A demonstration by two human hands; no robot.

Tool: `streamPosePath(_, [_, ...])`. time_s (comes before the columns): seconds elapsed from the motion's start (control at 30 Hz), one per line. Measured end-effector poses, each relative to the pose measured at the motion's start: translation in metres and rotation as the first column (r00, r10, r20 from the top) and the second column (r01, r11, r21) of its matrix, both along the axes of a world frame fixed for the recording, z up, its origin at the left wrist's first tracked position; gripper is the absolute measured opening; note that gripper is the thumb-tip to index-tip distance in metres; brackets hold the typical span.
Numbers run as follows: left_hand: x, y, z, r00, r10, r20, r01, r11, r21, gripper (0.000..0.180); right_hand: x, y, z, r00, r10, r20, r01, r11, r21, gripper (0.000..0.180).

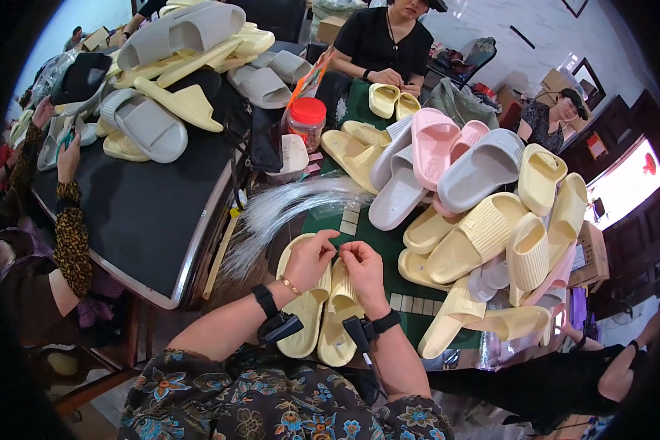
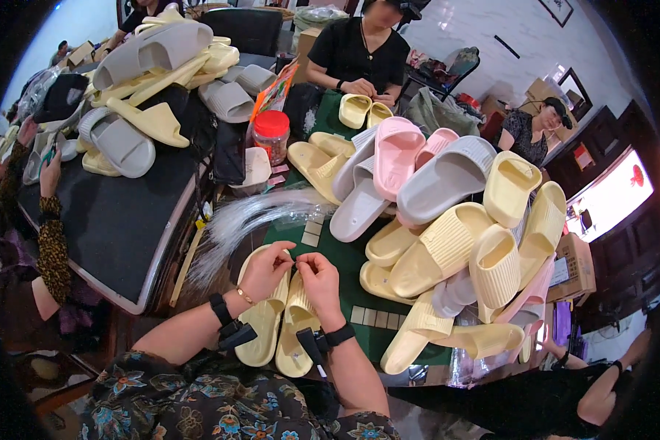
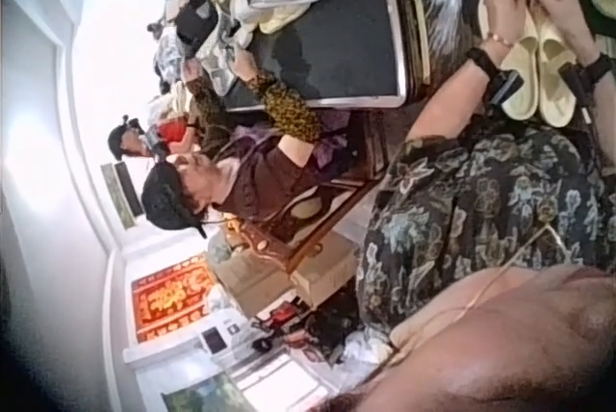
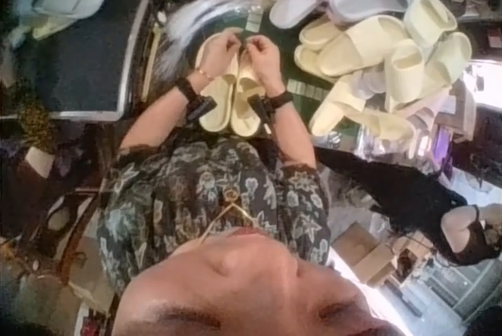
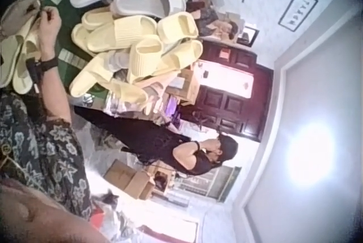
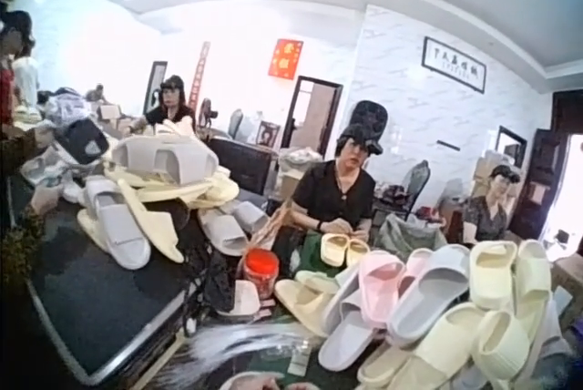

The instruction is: Assembling and inspecting sandals by attaching parts and checking for quality.

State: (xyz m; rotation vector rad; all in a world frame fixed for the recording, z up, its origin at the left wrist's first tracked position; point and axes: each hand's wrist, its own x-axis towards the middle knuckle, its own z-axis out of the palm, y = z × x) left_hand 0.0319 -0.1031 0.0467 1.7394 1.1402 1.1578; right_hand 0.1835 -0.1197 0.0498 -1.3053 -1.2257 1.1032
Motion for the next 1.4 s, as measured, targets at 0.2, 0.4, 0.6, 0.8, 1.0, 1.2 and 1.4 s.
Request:
streamPosePath(0.2, [-0.002,-0.004,0.000,0.999,-0.026,-0.024,0.026,0.999,-0.026,0.035,0.001,-0.001,-0.005,1.000,0.009,-0.004,-0.009,1.000,-0.017,0.012])
streamPosePath(0.4, [-0.001,-0.002,0.001,1.000,-0.018,0.013,0.018,1.000,-0.023,0.036,0.001,-0.001,0.000,1.000,0.014,-0.014,-0.015,0.999,-0.048,0.009])
streamPosePath(0.6, [-0.003,0.000,0.003,0.999,-0.042,0.012,0.042,0.999,-0.008,0.035,0.000,0.001,-0.001,0.999,0.043,0.030,-0.043,0.999,-0.018,0.008])
streamPosePath(0.8, [0.000,-0.004,0.007,0.989,0.143,-0.035,-0.139,0.986,0.091,0.016,-0.001,-0.003,0.005,0.998,0.043,0.043,-0.043,0.999,-0.010,0.011])
streamPosePath(1.0, [-0.001,-0.006,0.001,0.995,0.062,-0.075,-0.056,0.995,0.083,0.006,0.000,-0.006,0.001,0.999,-0.007,0.042,0.007,1.000,-0.016,0.011])
streamPosePath(1.2, [0.003,-0.002,-0.007,0.998,0.056,-0.039,-0.052,0.994,0.099,0.008,0.001,-0.005,0.005,0.999,-0.013,0.033,0.014,1.000,-0.015,0.010])
streamPosePath(1.4, [0.000,-0.001,-0.006,0.996,0.073,-0.051,-0.068,0.994,0.091,0.009,-0.003,-0.001,0.008,0.997,0.044,0.064,-0.042,0.999,-0.035,0.013])
